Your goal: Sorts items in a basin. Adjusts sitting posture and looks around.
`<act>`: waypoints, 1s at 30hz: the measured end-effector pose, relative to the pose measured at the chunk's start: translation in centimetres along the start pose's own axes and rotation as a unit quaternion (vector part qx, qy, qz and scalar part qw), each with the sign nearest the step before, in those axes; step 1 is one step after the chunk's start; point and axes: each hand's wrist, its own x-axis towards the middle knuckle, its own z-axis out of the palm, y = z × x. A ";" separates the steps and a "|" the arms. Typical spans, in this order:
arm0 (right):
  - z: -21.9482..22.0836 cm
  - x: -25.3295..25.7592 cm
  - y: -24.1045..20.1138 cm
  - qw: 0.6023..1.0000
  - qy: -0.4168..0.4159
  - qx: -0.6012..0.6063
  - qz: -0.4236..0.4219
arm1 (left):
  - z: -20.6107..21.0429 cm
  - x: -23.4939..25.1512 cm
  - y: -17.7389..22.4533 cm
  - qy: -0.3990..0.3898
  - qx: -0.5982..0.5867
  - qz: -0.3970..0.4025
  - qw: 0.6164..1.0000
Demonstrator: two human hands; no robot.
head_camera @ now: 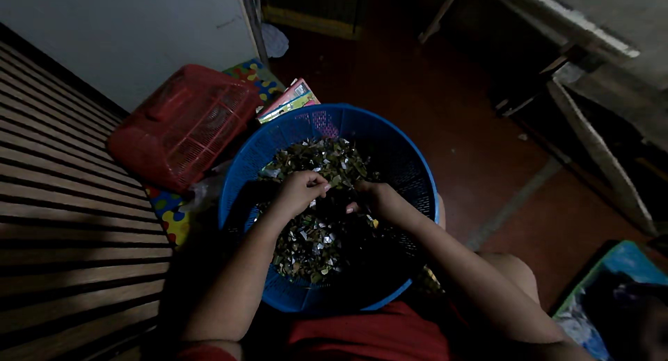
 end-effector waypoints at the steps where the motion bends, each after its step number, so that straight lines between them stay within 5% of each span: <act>1: 0.0 0.0 0.0 1.000 -0.004 0.006 0.005 | 0.0 0.0 0.0 0.004 -0.001 0.003 1.000; 7: 0.1 0.0 -0.3 0.996 -0.088 -0.019 0.010 | 0.2 0.0 0.0 -0.008 -0.013 0.012 1.000; 14: 0.2 0.0 -0.3 0.999 -0.041 0.002 -0.002 | 0.4 0.1 0.0 -0.010 -0.005 0.019 1.000; 23: 0.9 0.3 0.4 0.983 0.143 0.063 -0.095 | 2.4 -0.5 1.7 -0.103 0.069 0.012 0.992; 30: -0.6 -0.3 0.2 0.962 0.244 0.117 -0.032 | 1.7 -0.3 1.3 -0.065 0.040 0.022 0.997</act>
